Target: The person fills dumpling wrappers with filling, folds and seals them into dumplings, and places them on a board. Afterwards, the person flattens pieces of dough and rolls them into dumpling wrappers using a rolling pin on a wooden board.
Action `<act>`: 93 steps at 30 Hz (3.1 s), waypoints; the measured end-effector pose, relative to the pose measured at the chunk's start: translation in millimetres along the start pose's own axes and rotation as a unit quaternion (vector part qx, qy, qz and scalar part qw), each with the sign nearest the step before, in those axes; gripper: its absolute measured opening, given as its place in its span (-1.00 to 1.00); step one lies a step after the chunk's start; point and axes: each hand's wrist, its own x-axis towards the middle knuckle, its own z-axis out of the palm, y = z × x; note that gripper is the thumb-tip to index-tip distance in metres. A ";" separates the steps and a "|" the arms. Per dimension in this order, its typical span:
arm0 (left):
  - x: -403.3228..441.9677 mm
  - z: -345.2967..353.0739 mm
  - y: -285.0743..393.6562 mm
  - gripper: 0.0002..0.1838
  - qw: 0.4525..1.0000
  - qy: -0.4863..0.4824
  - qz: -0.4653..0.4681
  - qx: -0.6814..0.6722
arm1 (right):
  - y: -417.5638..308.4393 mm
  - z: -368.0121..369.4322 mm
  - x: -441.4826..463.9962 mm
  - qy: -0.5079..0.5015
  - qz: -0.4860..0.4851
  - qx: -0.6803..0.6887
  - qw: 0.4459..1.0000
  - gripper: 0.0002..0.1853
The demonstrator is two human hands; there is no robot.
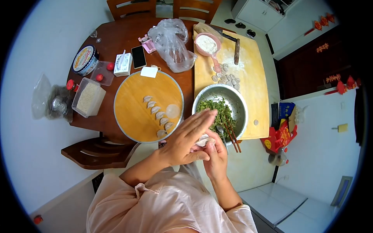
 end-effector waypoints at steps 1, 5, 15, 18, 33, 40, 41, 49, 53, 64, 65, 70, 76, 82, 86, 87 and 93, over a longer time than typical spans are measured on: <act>-0.8 2.8 1.9 -0.37 0.999 0.016 -0.014 -0.028 | -3.4 1.2 1.0 -0.015 0.010 0.029 0.999 -0.51; -5.9 7.5 -4.3 -0.48 1.000 0.004 -0.001 -0.010 | 5.1 -4.4 -1.1 0.011 -0.004 0.066 0.998 -0.53; -5.0 21.0 -9.1 -0.42 0.998 0.025 0.000 0.055 | -5.4 -14.0 5.4 0.021 0.033 0.128 0.991 -0.54; -11.1 24.2 -16.1 -0.45 0.999 0.005 0.009 0.038 | 1.7 -23.4 2.0 0.022 0.032 0.147 0.988 -0.54; -34.6 44.8 -30.6 -0.59 0.989 -0.083 -0.087 -0.083 | 17.6 -67.1 -1.1 -0.029 0.127 -0.102 0.986 -0.65; -142.3 52.6 -85.1 -0.69 0.770 0.238 -0.516 -0.291 | 41.2 -92.8 1.3 0.018 0.114 -0.213 0.970 -0.69; -152.4 45.7 -95.8 -0.71 0.743 0.270 -0.554 -0.260 | 43.8 -99.7 -0.4 0.042 0.127 -0.195 0.972 -0.70; -229.8 24.6 -195.5 -0.85 0.854 0.251 -0.439 0.124 | 54.1 -105.8 -3.6 0.050 0.145 -0.186 0.971 -0.69; -236.0 22.7 -201.7 -0.77 0.859 0.167 -0.406 0.262 | 56.8 -104.8 -5.3 0.057 0.147 -0.187 0.970 -0.69; -227.4 19.8 -187.3 -0.78 0.871 0.100 -0.387 0.287 | 55.2 -109.3 -11.4 0.079 0.135 -0.192 0.969 -0.69; -227.0 20.3 -188.2 -0.78 0.871 0.099 -0.389 0.284 | 54.2 -109.0 -11.2 0.079 0.135 -0.192 0.969 -0.69; -226.9 20.9 -190.9 -0.79 0.868 0.085 -0.405 0.275 | 54.4 -113.1 -13.1 0.075 0.121 -0.210 0.967 -0.70; -202.1 17.2 -181.2 -0.73 0.886 0.064 -0.356 0.291 | 41.1 -127.2 -22.5 0.106 0.029 -0.438 0.892 -0.71; -128.6 22.6 -220.5 -0.62 0.905 -0.036 -0.279 0.318 | 33.3 -150.2 -31.6 0.120 -0.072 -0.722 0.677 -0.57; -111.4 39.2 -278.9 -0.65 0.862 -0.182 -0.274 0.385 | 33.9 -157.7 -39.3 0.124 -0.049 -0.777 0.616 -0.49; -109.0 41.8 -287.0 -0.65 0.847 -0.225 -0.279 0.392 | 33.9 -159.5 -40.7 0.126 -0.034 -0.778 0.614 -0.47; -106.3 43.0 -312.3 -0.79 0.796 -0.334 -0.315 0.394 | 60.9 -184.7 -39.6 0.128 0.056 -0.813 0.565 -0.47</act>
